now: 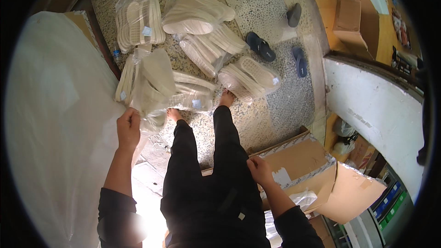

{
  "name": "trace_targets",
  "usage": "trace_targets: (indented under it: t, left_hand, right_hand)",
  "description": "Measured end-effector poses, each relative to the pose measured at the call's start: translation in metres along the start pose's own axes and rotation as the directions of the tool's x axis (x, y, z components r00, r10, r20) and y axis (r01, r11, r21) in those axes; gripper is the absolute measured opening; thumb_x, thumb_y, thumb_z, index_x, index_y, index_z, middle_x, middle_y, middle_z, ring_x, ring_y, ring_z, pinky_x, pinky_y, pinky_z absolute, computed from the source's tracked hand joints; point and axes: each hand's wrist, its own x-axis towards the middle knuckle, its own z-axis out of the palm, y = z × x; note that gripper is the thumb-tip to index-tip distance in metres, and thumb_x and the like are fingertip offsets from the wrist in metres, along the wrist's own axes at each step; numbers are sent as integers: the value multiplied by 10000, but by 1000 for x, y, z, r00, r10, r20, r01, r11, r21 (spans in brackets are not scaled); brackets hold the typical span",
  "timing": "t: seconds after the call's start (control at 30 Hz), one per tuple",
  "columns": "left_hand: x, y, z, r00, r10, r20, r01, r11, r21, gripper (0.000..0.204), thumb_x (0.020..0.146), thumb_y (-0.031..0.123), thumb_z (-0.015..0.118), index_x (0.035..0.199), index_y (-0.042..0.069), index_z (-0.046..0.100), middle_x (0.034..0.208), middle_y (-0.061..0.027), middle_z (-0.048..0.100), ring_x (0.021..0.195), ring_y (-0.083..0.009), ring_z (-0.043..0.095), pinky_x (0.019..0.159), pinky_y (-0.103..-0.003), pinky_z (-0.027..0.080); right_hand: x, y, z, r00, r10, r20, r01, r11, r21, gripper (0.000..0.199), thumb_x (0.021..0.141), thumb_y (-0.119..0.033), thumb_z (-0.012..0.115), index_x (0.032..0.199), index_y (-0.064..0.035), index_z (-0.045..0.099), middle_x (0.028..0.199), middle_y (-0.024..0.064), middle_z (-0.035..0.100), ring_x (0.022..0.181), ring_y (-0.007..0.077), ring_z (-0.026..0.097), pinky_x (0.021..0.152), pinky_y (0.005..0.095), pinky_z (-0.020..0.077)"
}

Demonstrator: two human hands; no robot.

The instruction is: The person unpacks white slippers from a large sack, places them into a white polybag, and then transfers the bag into a cardboard box. The person also moves around the warehouse and briefly enters an office area.

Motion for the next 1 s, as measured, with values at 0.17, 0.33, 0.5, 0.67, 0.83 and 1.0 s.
trace_targets:
  t: [0.17, 0.33, 0.5, 0.67, 0.83, 1.0]
  left_hand:
    - [-29, 3, -20, 1000, -29, -12, 28, 999, -46, 113, 932, 106, 598, 851, 33, 567, 595, 62, 427, 562, -26, 348, 506, -226, 275]
    - [-83, -2, -35, 950, -234, 209, 211, 969, 126, 133, 844, 144, 728, 810, 44, 648, 564, 42, 486, 531, -39, 392, 489, -235, 301]
    - [-124, -44, -37, 799, -281, 532, -66, 838, 541, 361, 761, 419, 752, 855, 75, 696, 670, -137, 660, 653, -275, 663, 667, -404, 513]
    - [-119, -91, -40, 730, -331, 598, -42, 851, 523, 454, 687, 457, 798, 931, 90, 689, 859, -150, 700, 822, -300, 677, 738, -404, 518]
    - [-121, -126, -68, 702, -373, 606, 31, 867, 498, 417, 701, 434, 802, 916, 96, 684, 899, -158, 699, 873, -293, 671, 762, -405, 512]
    - [-120, -132, -80, 853, -192, 485, -112, 841, 529, 369, 726, 407, 789, 916, 106, 695, 933, -136, 705, 896, -302, 671, 797, -405, 513]
  right_hand:
    - [-4, 39, 8, 999, 43, -4, -42, 993, 112, 221, 886, -226, 633, 926, -15, 686, 811, 173, 678, 745, 295, 670, 686, 376, 514]
    - [8, 86, 15, 994, 106, -30, -101, 985, 137, 220, 884, -240, 634, 871, -24, 671, 718, 119, 658, 638, 243, 636, 611, 350, 505]
    - [-18, 78, 12, 984, 151, -94, -92, 886, 455, 230, 917, -232, 605, 801, -36, 632, 668, 40, 624, 558, 112, 578, 524, 276, 469]
    - [-110, 29, 50, 950, 242, -199, -85, 811, 578, 229, 920, -224, 601, 865, -8, 652, 710, 65, 649, 603, 125, 601, 552, 273, 474]
    - [-202, 27, 127, 967, 87, -239, -47, 985, 168, 256, 909, -221, 613, 931, 28, 666, 750, 127, 667, 701, 215, 648, 657, 350, 509]
    - [-240, 56, 139, 921, 318, -225, -198, 880, 433, 248, 911, -208, 609, 947, 33, 655, 789, 119, 681, 682, 194, 652, 638, 318, 509]
